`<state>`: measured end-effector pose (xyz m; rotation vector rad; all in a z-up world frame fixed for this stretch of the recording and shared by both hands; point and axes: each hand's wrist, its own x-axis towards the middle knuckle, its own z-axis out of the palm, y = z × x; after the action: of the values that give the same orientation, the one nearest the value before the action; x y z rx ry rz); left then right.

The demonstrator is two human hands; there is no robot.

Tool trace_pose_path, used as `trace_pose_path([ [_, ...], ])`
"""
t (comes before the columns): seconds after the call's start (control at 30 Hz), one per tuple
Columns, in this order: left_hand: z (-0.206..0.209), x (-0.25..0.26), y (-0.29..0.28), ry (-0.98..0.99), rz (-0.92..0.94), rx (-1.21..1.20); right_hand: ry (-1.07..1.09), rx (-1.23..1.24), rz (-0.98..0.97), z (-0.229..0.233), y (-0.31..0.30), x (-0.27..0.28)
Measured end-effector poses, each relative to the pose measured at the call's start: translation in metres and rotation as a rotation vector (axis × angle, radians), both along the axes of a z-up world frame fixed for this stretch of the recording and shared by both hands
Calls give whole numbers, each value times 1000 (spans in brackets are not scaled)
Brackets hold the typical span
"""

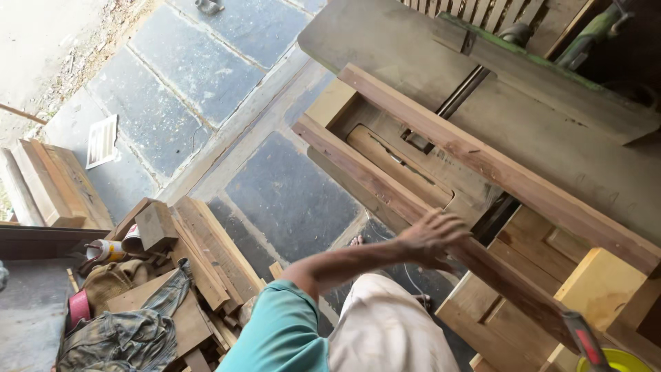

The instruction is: The person uses an angle grinder to sand several wooden beams and frames. They move the tool along the wood, turning the pieces over and repositioning them by hand to sand different surfaces.

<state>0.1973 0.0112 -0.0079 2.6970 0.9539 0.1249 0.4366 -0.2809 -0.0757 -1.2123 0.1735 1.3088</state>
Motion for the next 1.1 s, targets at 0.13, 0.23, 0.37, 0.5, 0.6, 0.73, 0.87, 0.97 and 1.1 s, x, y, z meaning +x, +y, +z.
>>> trace_pose_path([
  [0.13, -23, -47, 42, 127, -14, 117, -105, 101, -10, 4, 7, 31],
  [0.23, -69, -69, 57, 52, -104, 117, -195, 140, -135, 31, -33, 18],
  [0.37, -82, -81, 72, 49, -133, 297, -151, 241, -175, 54, -25, 17],
  [0.5, -66, -106, 101, 112, -119, 189, -406, 150, -270, 85, -17, -28],
  [0.6, -58, -128, 120, 119, -108, 164, -412, 151, -240, 99, -9, -55],
  [0.73, -42, -152, 146, 75, -120, 57, -378, 131, -164, 89, 4, -74],
  [0.87, -23, -131, 118, -100, -147, 115, -375, 115, -28, 62, 22, -82],
  [0.97, -12, -72, 51, -375, -120, -148, -361, 37, 81, 49, 35, -84],
  [1.1, -1, 20, -7, -571, 106, -649, -333, 36, 176, 45, 51, -80],
])
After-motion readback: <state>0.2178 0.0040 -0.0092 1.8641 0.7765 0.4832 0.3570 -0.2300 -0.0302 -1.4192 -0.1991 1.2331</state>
